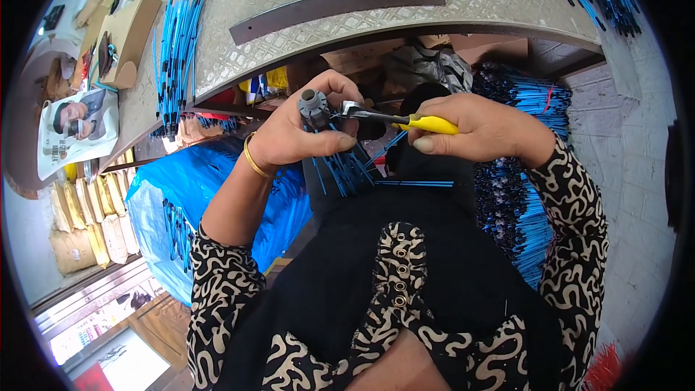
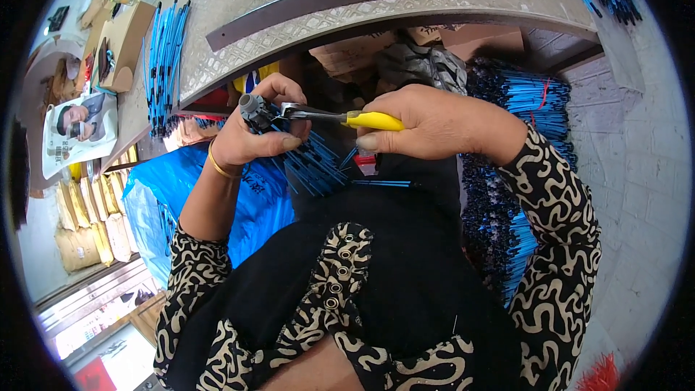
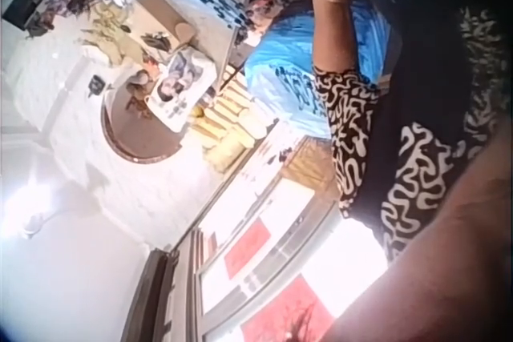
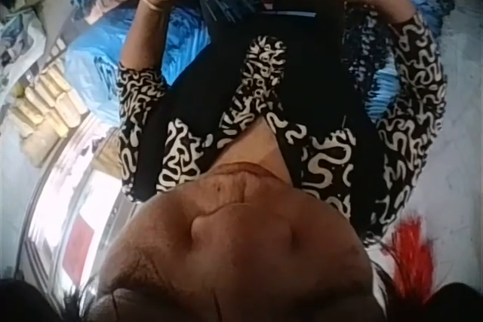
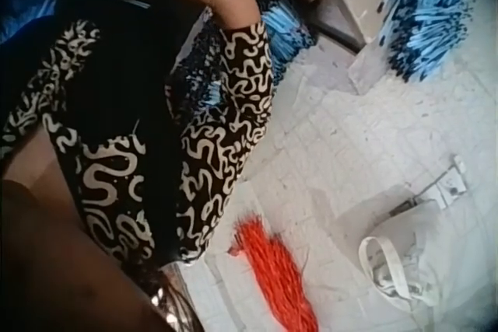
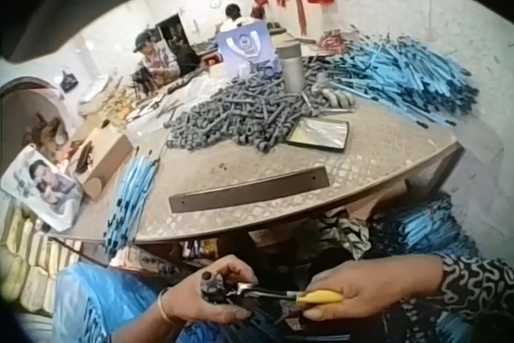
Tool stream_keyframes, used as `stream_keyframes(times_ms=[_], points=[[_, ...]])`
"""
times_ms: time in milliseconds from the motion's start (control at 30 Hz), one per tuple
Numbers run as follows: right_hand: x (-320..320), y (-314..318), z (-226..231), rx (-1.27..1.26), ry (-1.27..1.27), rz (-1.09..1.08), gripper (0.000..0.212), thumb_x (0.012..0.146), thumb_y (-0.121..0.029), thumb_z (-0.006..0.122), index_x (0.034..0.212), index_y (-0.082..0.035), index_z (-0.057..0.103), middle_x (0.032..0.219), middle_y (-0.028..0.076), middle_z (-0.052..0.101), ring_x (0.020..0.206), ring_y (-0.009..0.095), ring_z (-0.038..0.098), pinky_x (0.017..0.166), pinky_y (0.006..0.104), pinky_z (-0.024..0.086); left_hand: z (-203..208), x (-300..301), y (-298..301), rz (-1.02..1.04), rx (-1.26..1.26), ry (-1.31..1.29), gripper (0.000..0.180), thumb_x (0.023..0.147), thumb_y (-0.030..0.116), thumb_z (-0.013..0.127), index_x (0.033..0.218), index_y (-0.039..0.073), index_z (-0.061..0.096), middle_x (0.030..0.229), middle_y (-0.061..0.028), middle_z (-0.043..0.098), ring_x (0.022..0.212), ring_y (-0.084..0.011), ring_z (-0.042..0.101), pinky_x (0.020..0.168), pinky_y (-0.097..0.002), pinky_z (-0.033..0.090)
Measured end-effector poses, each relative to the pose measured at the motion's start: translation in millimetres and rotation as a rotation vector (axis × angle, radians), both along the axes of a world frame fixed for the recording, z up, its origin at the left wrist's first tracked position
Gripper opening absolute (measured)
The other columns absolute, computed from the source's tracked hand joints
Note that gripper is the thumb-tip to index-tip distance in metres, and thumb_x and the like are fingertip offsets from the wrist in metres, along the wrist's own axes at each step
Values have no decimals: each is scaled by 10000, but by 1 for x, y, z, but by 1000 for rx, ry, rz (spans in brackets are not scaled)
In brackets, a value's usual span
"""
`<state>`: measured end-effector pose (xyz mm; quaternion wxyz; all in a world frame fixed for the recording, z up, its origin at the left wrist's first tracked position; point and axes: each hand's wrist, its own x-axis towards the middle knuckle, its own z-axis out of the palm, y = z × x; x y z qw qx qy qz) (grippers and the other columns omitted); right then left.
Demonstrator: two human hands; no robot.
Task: The person assembles blue plastic rods with black connectors using pliers.
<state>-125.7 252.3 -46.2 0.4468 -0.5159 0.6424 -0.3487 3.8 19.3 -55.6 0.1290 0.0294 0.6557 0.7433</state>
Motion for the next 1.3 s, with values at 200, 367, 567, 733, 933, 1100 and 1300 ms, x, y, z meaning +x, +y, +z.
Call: stream_keyframes(times_ms=[200, 367, 567, 733, 933, 1100, 1300], points=[[-4, -2, 17, 122, 79, 61, 320, 855, -318, 567, 957, -17, 600, 803, 87, 572, 730, 214, 571, 675, 308, 448, 3, 0, 1, 4, -54, -8, 421, 649, 55, 701, 1014, 36, 491, 830, -21, 563, 743, -76, 520, 668, -213, 421], [-7, -1, 19, 147, 26, 73, 331, 851, -325, 576, 955, -12, 593, 805, 93, 571, 722, 213, 568, 671, 305, 447, 5, 0, 1, -44, -33, -25, 425, 627, 59, 725, 981, 30, 490, 807, -49, 570, 740, -112, 546, 669, -238, 440], [-4, 2, 39, 192, 136, 45, 367, 850, -359, 576, 955, -7, 564, 751, 83, 578, 684, 186, 579, 622, 287, 455, 3, -3, 3, -54, -46, -23, 426, 621, 62, 738, 969, 32, 494, 800, -64, 577, 736, -132, 561, 670, -247, 450], [8, 6, 47, 341, -121, -84, 353, 858, -358, 573, 926, -13, 549, 722, 68, 586, 659, 130, 582, 585, 263, 456, -5, -1, 9, 160, -130, 29, 347, 651, 76, 737, 931, 33, 537, 809, -34, 581, 745, -121, 559, 685, -240, 446], [45, 1, -81, -13, -478, -300, 246, 893, -272, 535, 930, -29, 551, 727, 40, 583, 649, 110, 564, 597, 250, 461, -1, 0, 14, 182, -96, -15, 276, 670, 89, 744, 890, 37, 587, 845, -7, 594, 784, -82, 551, 715, -234, 448], [56, -11, -96, -84, -636, -229, 201, 908, -215, 497, 920, -22, 551, 710, 71, 580, 625, 131, 566, 586, 254, 464, -10, -2, 6, 139, -120, -16, 306, 666, 110, 759, 916, 35, 600, 868, -15, 608, 810, -77, 551, 734, -240, 454], [43, 29, -63, 301, -1489, -84, 264, 851, -256, 543, 963, -36, 449, 566, 124, 561, 394, 203, 527, 356, 329, 429, -1, -2, 11, 86, -55, 96, 341, 667, 153, 771, 944, 36, 610, 868, -9, 615, 809, -80, 555, 745, -251, 459]])
